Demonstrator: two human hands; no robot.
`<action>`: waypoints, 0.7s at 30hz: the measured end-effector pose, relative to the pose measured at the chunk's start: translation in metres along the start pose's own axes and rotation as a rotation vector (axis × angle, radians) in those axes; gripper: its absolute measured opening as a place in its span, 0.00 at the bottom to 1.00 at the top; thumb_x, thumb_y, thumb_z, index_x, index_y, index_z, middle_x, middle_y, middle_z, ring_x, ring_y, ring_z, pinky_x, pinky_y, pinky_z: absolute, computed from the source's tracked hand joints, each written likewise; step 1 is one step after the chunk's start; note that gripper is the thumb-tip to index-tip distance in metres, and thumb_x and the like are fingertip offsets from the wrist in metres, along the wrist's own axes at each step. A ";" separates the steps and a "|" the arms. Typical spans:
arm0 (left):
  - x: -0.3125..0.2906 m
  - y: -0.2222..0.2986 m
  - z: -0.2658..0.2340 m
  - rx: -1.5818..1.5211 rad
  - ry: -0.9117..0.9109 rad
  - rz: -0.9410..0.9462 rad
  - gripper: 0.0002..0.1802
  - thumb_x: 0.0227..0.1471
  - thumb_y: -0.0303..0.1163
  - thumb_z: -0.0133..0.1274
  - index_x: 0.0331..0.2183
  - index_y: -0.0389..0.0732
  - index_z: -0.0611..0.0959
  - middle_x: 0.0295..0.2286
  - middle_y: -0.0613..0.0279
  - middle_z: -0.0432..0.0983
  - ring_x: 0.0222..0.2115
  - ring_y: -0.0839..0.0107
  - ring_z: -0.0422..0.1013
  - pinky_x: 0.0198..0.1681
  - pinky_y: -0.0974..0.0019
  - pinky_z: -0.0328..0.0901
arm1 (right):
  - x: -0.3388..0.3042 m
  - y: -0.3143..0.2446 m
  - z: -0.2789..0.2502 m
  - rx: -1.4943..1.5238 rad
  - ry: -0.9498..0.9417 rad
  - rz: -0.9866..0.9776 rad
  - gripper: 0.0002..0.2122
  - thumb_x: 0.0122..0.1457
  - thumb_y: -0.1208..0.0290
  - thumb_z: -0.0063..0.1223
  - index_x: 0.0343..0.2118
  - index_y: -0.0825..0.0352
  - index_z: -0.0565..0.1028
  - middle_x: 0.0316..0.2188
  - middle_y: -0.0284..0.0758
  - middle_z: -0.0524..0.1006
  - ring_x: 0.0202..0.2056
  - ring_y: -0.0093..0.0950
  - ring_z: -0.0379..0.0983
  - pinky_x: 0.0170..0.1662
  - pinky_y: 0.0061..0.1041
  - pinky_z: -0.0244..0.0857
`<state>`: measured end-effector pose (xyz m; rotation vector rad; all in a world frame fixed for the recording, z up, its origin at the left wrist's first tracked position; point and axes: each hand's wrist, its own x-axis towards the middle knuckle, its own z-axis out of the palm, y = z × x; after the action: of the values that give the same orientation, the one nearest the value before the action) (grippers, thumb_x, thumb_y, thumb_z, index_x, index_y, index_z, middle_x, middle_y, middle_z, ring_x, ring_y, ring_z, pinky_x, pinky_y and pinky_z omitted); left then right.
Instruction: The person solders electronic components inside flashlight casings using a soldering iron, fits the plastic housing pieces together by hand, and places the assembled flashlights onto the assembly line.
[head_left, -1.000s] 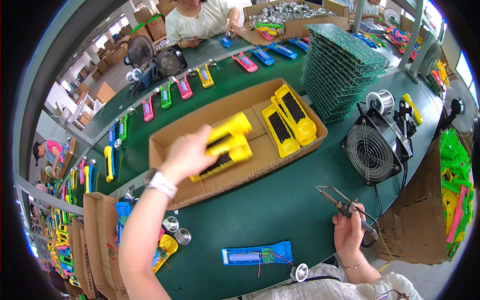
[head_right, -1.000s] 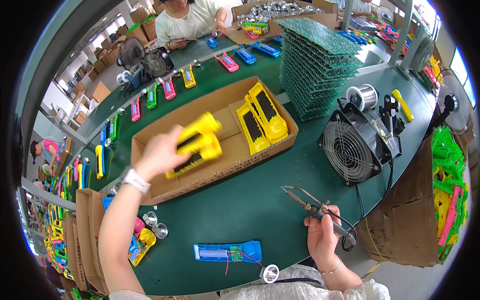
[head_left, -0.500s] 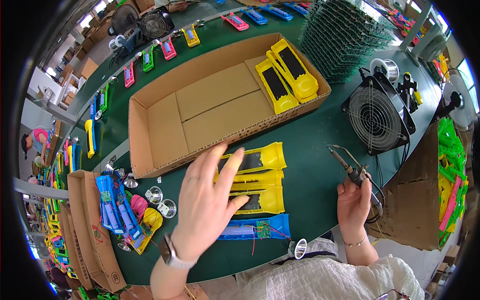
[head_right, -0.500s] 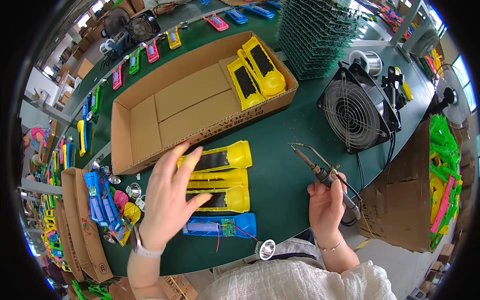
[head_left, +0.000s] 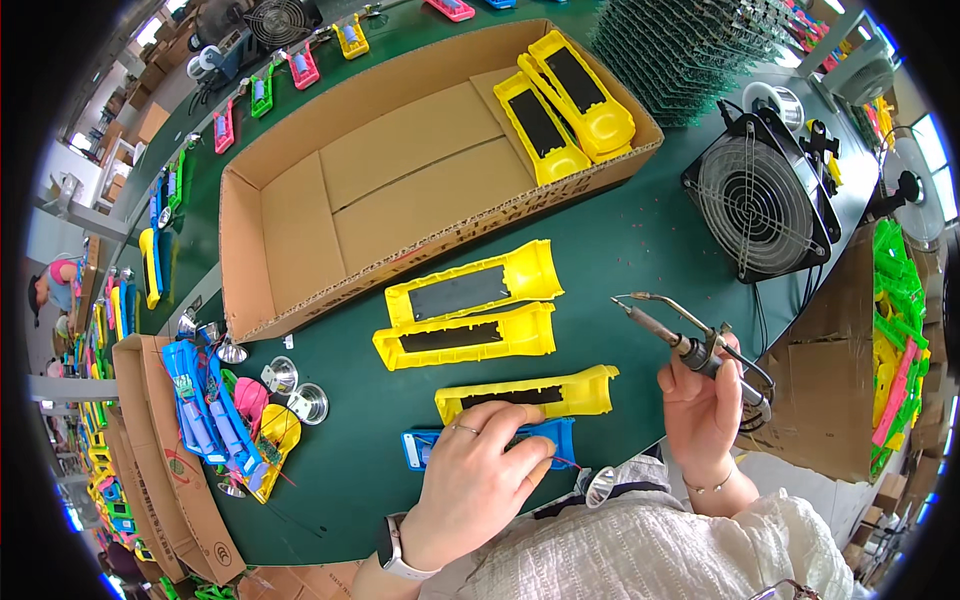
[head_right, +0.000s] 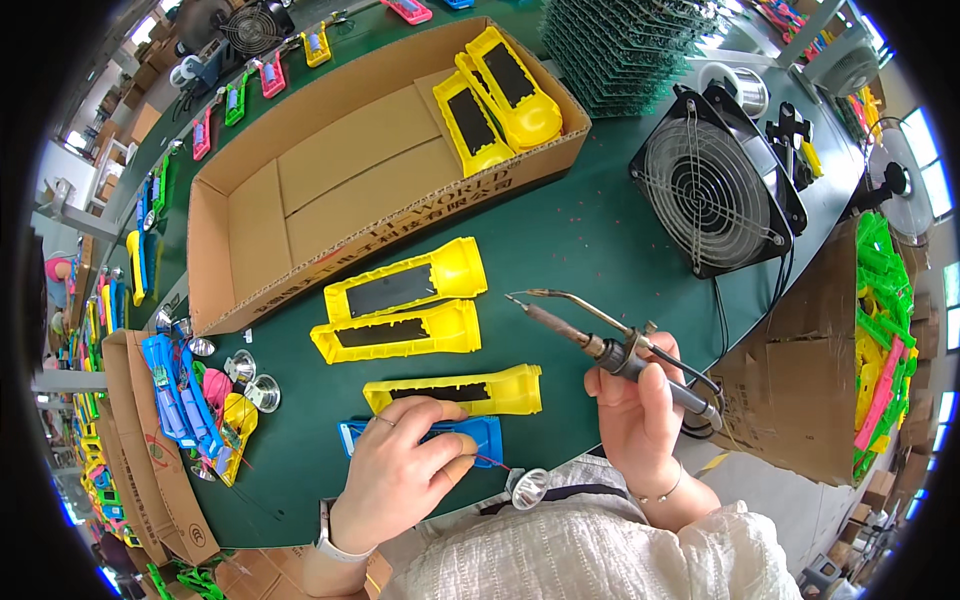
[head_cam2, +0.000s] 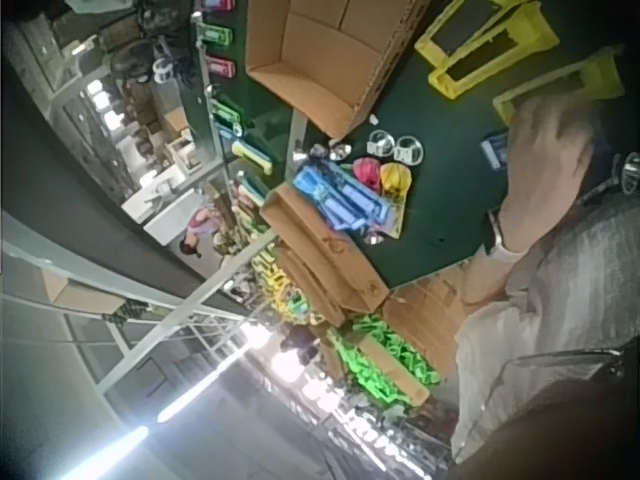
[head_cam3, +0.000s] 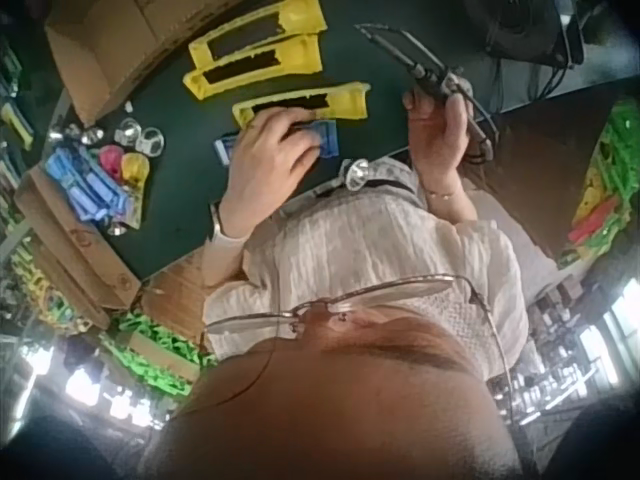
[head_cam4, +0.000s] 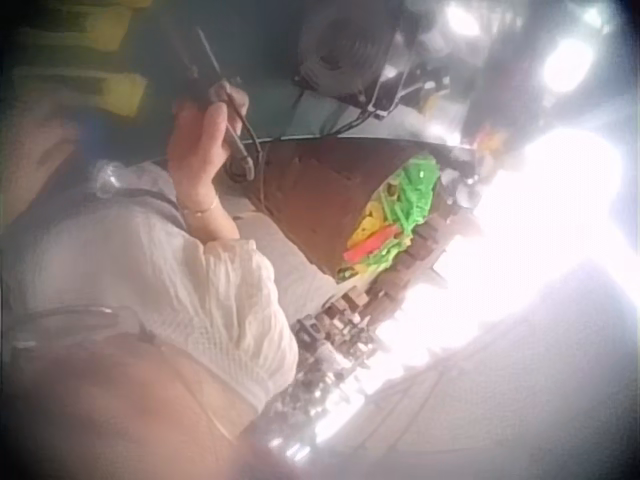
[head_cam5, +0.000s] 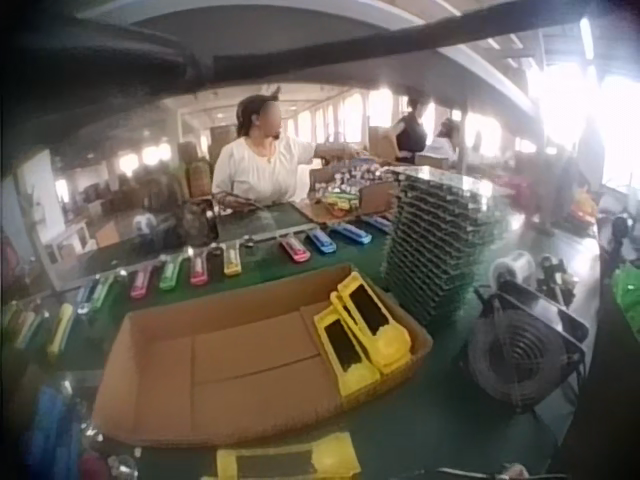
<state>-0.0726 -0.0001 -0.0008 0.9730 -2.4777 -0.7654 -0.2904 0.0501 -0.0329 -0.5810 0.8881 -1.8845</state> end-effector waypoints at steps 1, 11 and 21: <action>-0.001 0.001 0.001 0.000 0.018 -0.010 0.09 0.34 0.29 0.60 0.25 0.43 0.78 0.33 0.63 0.73 0.35 0.64 0.69 0.37 0.64 0.65 | 0.000 -0.001 0.002 -0.008 0.012 0.017 0.10 0.58 0.63 0.43 0.37 0.62 0.61 0.22 0.30 0.66 0.24 0.20 0.59 0.33 0.25 0.56; -0.009 -0.013 -0.007 -0.877 0.317 -0.278 0.05 0.43 0.19 0.53 0.28 0.33 0.77 0.31 0.55 0.73 0.35 0.65 0.72 0.37 0.68 0.66 | -0.001 -0.004 0.003 -0.044 -0.061 0.061 0.13 0.56 0.63 0.48 0.36 0.65 0.61 0.25 0.33 0.70 0.25 0.20 0.62 0.34 0.25 0.60; -0.013 -0.019 -0.026 0.253 0.350 -0.188 0.12 0.35 0.19 0.56 0.28 0.39 0.76 0.22 0.61 0.73 0.23 0.64 0.69 0.26 0.65 0.63 | 0.007 -0.006 0.018 -0.287 -0.205 0.264 0.15 0.51 0.65 0.56 0.32 0.69 0.64 0.25 0.36 0.73 0.25 0.20 0.70 0.30 0.18 0.65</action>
<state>-0.0409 -0.0112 0.0064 1.3186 -2.2300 -0.3009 -0.2842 0.0392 -0.0166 -0.7748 1.0507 -1.4442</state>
